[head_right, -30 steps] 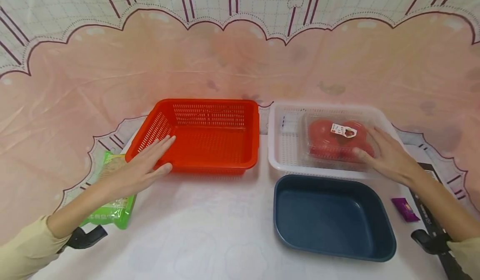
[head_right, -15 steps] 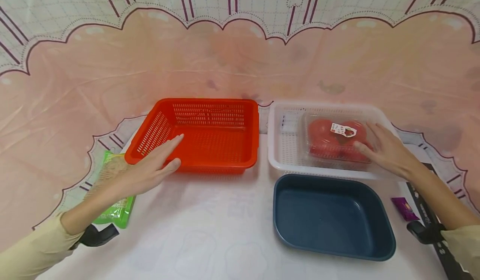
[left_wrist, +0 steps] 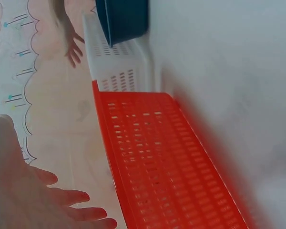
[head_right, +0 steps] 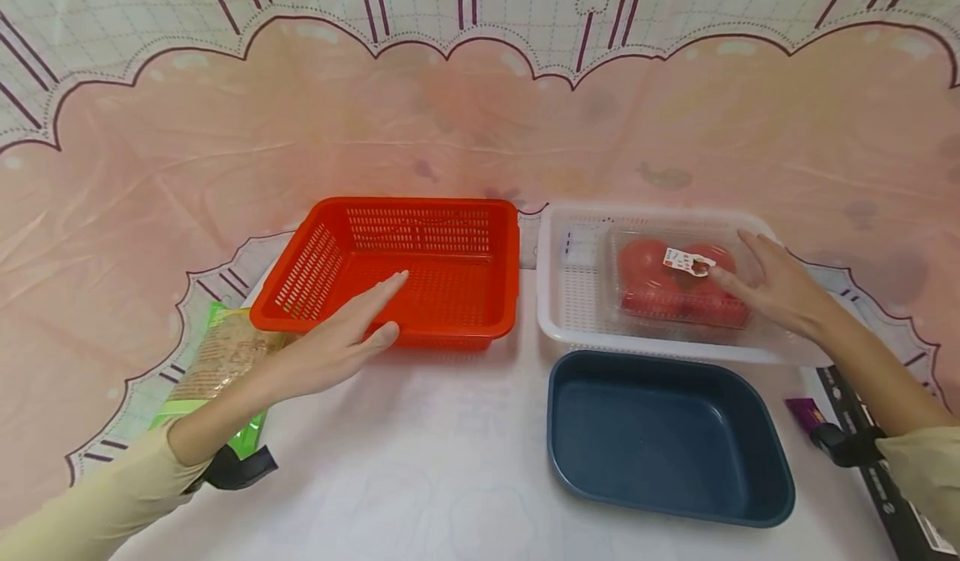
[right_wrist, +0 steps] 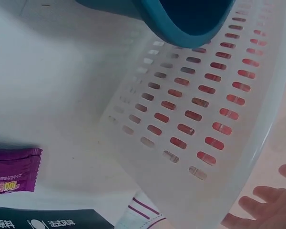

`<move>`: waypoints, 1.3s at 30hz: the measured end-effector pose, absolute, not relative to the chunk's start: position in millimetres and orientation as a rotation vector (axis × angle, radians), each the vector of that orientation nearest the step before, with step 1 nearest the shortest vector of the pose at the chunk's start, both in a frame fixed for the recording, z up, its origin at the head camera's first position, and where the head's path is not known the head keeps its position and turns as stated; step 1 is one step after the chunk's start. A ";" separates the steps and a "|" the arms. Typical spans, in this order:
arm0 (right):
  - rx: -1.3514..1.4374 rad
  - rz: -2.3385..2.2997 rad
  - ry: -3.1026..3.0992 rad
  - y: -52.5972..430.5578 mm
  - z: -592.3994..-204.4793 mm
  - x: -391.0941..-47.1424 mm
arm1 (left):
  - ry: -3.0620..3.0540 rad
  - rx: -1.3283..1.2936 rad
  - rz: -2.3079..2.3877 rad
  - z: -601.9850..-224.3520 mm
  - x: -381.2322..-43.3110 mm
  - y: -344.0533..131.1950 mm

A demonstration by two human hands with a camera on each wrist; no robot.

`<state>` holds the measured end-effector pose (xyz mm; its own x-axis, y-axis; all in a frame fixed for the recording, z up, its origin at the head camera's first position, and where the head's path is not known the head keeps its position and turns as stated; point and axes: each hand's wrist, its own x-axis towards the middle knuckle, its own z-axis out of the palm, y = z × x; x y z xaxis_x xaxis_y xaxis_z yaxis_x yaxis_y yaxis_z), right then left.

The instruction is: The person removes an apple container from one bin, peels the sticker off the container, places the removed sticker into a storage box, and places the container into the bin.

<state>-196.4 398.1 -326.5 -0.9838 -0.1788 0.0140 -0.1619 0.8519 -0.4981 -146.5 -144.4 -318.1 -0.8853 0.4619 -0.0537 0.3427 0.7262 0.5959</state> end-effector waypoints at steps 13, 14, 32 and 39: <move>-0.250 -0.819 2.992 402.6 -324.2 -207.3 | 2.668 0.670 0.967 -322.3 -151.9 -120.6; -0.247 -0.817 2.993 403.5 -323.6 -208.1 | 2.667 0.673 0.971 -322.5 -151.9 -119.0; -0.183 -0.767 2.967 402.8 -324.5 -222.0 | 2.581 0.747 1.169 -327.3 -148.8 -82.1; -0.150 -0.725 2.943 403.9 -325.3 -229.1 | 2.529 0.741 1.232 -324.9 -146.5 -55.5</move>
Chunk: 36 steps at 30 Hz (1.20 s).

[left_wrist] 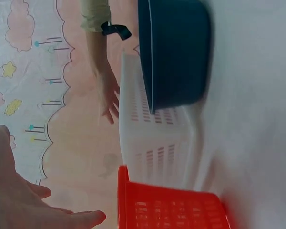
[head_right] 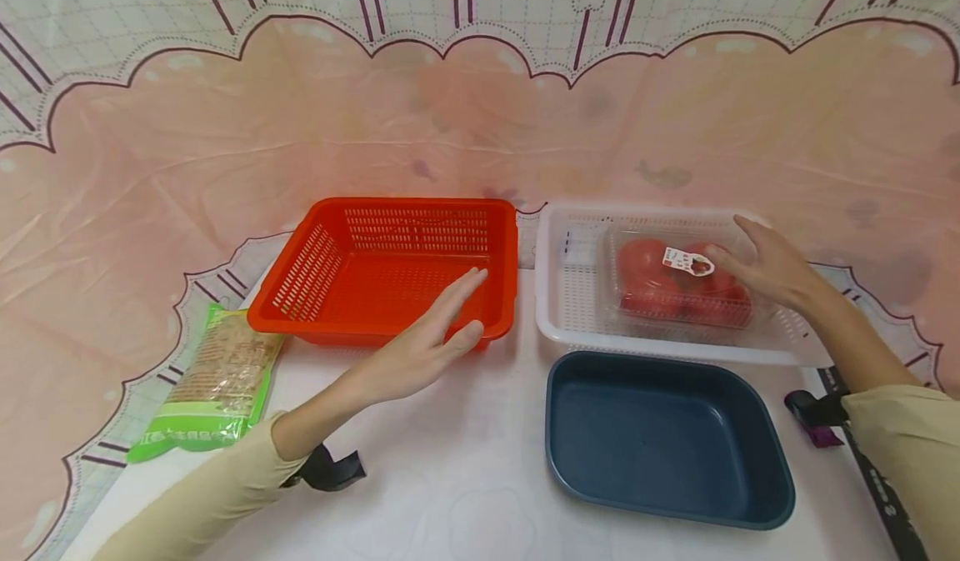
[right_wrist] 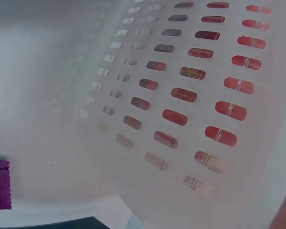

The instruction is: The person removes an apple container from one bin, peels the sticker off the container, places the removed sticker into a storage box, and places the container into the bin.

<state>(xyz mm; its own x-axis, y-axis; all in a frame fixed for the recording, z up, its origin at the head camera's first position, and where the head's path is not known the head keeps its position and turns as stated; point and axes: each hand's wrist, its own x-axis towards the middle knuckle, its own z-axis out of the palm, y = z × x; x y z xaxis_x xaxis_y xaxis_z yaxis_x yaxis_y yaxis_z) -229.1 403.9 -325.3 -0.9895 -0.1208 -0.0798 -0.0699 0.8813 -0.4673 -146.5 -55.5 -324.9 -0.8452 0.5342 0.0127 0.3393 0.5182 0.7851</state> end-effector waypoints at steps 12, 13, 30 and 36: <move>-0.145 -0.734 2.916 398.8 -326.3 -238.6 | 2.387 0.737 1.464 -335.7 -153.0 -9.8; -0.140 -0.731 2.915 398.1 -326.7 -239.3 | 2.377 0.730 1.485 -337.0 -153.7 -6.5; -0.117 -0.748 2.896 401.9 -327.6 -243.0 | 2.349 0.624 1.791 -353.8 -159.5 40.2; -0.192 -0.739 2.865 404.1 -336.2 -247.7 | 2.369 0.571 1.825 -363.7 -159.3 55.1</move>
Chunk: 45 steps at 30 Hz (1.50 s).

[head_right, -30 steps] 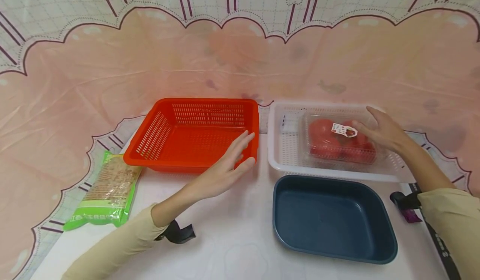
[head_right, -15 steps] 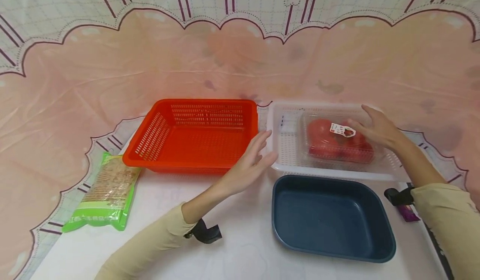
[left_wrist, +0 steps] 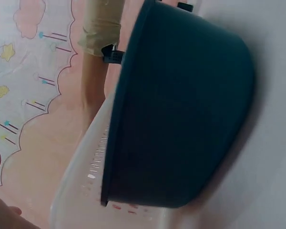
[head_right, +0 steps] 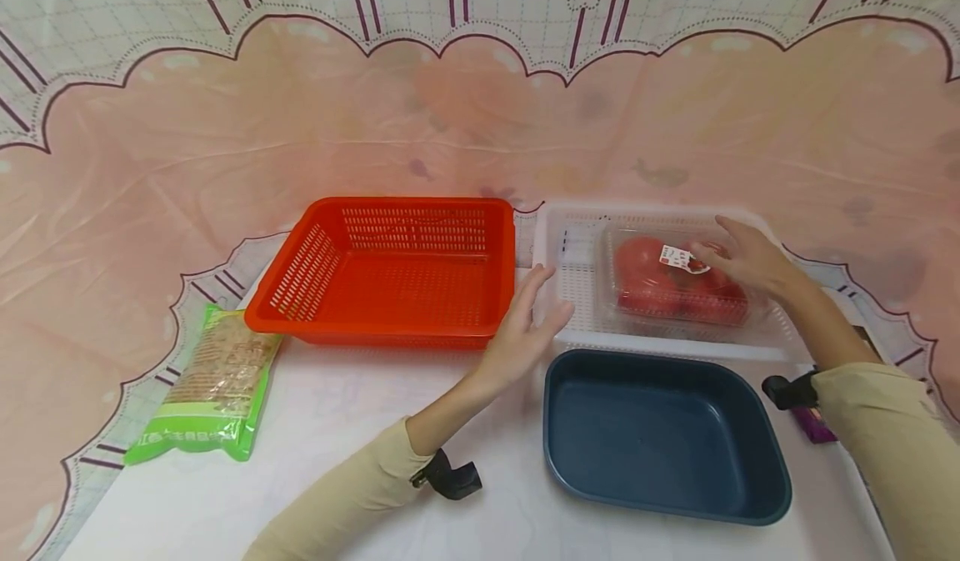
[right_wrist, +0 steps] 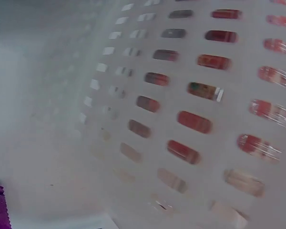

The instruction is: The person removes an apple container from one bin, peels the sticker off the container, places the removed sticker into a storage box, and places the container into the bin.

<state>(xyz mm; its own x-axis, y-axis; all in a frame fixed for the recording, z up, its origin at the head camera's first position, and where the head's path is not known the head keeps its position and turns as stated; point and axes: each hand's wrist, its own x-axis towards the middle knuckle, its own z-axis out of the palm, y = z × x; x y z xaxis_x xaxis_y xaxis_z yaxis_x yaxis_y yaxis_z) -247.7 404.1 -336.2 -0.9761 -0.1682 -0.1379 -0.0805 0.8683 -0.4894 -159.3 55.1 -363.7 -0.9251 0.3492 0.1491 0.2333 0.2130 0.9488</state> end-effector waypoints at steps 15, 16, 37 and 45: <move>-0.235 -0.739 2.839 410.9 -356.1 -245.8 | 2.493 0.452 1.870 -383.1 -163.2 73.7; -0.230 -0.755 2.821 411.5 -356.8 -245.0 | 2.493 0.450 1.875 -384.6 -164.1 73.7; -0.144 -1.088 2.779 419.4 -370.3 -242.7 | 2.522 0.337 1.800 -399.8 -178.0 77.0; -0.090 -1.085 2.773 418.6 -368.5 -240.7 | 2.486 0.323 1.807 -403.4 -179.6 77.1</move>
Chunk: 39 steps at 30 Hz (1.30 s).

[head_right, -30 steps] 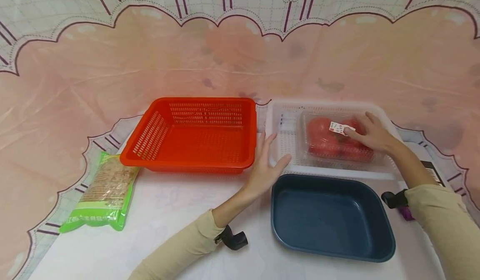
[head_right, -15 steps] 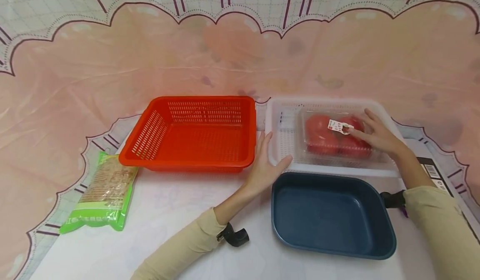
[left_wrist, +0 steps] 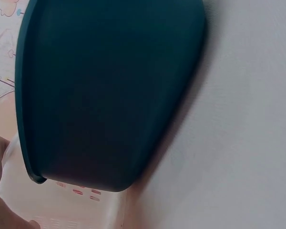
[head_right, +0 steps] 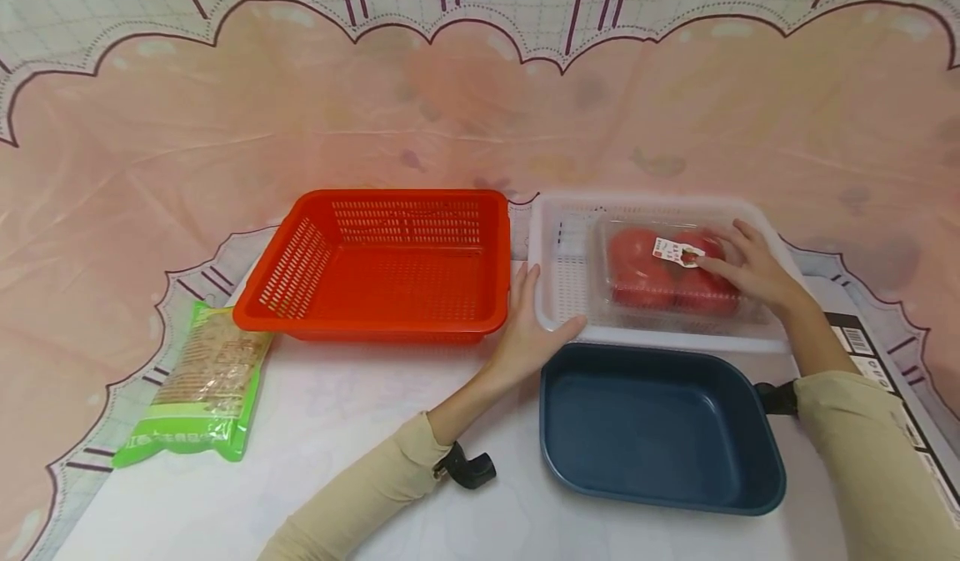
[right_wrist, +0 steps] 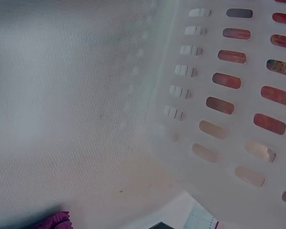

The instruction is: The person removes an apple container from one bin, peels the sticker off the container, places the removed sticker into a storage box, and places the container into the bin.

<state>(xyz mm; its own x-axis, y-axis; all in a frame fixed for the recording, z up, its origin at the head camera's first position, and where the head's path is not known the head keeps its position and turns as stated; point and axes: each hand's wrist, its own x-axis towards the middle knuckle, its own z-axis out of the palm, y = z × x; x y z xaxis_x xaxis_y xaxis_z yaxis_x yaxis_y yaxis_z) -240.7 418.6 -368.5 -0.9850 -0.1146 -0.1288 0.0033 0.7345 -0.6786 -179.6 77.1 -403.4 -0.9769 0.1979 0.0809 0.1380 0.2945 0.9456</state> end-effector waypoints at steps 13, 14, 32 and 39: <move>-0.066 -1.116 2.756 418.4 -370.5 -240.0 | 2.464 0.358 1.806 -406.4 -180.5 76.2; -0.071 -1.111 2.762 418.2 -370.7 -240.0 | 2.463 0.357 1.805 -406.7 -180.6 76.2; -0.011 -1.106 2.658 415.9 -370.4 -241.8 | 2.488 0.348 1.794 -408.1 -180.6 77.0; -0.021 -0.971 2.658 415.9 -371.5 -247.5 | 2.500 0.341 1.787 -407.2 -180.0 77.1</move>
<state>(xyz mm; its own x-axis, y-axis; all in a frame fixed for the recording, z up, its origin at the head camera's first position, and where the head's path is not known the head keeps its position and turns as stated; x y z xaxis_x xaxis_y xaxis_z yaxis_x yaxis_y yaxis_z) -247.5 415.9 -371.5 -0.9518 -0.1185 -0.2828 0.0918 0.7699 -0.6315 -180.0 77.1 -407.2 -0.9744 0.2071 0.0875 0.1499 0.3080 0.9395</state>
